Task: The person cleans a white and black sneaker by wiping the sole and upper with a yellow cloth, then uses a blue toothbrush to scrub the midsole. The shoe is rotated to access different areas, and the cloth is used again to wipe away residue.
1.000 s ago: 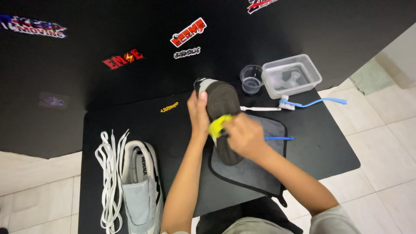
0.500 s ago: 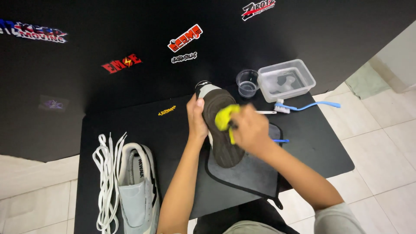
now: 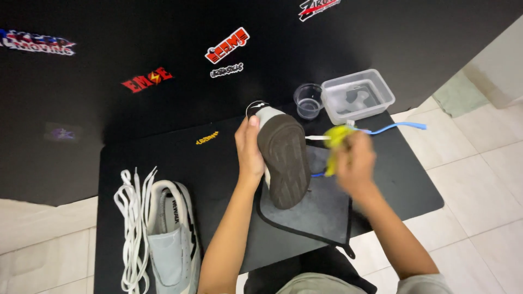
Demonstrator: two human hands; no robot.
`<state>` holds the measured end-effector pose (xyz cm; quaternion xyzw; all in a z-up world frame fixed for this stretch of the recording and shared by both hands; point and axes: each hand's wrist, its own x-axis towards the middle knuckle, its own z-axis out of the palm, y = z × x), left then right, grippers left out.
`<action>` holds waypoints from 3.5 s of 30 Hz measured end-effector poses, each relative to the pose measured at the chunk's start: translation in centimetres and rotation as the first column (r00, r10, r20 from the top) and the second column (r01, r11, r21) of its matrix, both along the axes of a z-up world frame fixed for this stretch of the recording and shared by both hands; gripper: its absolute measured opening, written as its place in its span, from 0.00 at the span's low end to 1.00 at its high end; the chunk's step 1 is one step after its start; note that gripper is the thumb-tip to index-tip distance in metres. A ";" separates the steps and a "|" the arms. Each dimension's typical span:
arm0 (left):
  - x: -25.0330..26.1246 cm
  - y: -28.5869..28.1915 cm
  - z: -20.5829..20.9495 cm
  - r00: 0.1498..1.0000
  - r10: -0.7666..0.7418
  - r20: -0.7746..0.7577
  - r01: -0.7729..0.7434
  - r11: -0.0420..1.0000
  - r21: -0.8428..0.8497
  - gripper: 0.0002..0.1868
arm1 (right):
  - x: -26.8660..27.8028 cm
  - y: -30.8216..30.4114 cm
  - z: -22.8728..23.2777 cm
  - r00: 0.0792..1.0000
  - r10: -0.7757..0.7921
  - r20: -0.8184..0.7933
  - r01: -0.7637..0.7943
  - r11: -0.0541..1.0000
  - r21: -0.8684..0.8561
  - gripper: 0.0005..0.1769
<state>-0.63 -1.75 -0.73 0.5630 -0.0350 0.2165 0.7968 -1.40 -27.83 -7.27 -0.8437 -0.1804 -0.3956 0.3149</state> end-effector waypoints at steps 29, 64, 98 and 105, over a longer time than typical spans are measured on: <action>-3.9 2.4 8.0 0.898 -0.226 -0.378 0.410 0.745 0.527 0.37 | -4.4 -1.4 -0.5 0.886 -0.289 -0.363 0.085 0.870 -0.485 0.01; -4.6 2.5 -1.3 0.743 0.116 -0.660 0.493 0.573 0.655 0.33 | 12.6 -8.5 3.6 0.815 -0.543 -0.201 0.362 0.749 -0.555 0.09; -4.8 2.2 -3.6 0.788 0.044 -0.614 0.431 0.673 0.601 0.29 | 7.9 2.2 -2.1 0.899 0.428 -0.092 -0.437 0.891 -0.125 0.11; -4.7 2.3 -3.9 0.777 0.047 -0.628 0.427 0.693 0.580 0.30 | 3.5 6.1 -0.6 0.864 0.495 -0.093 -0.504 0.855 -0.125 0.19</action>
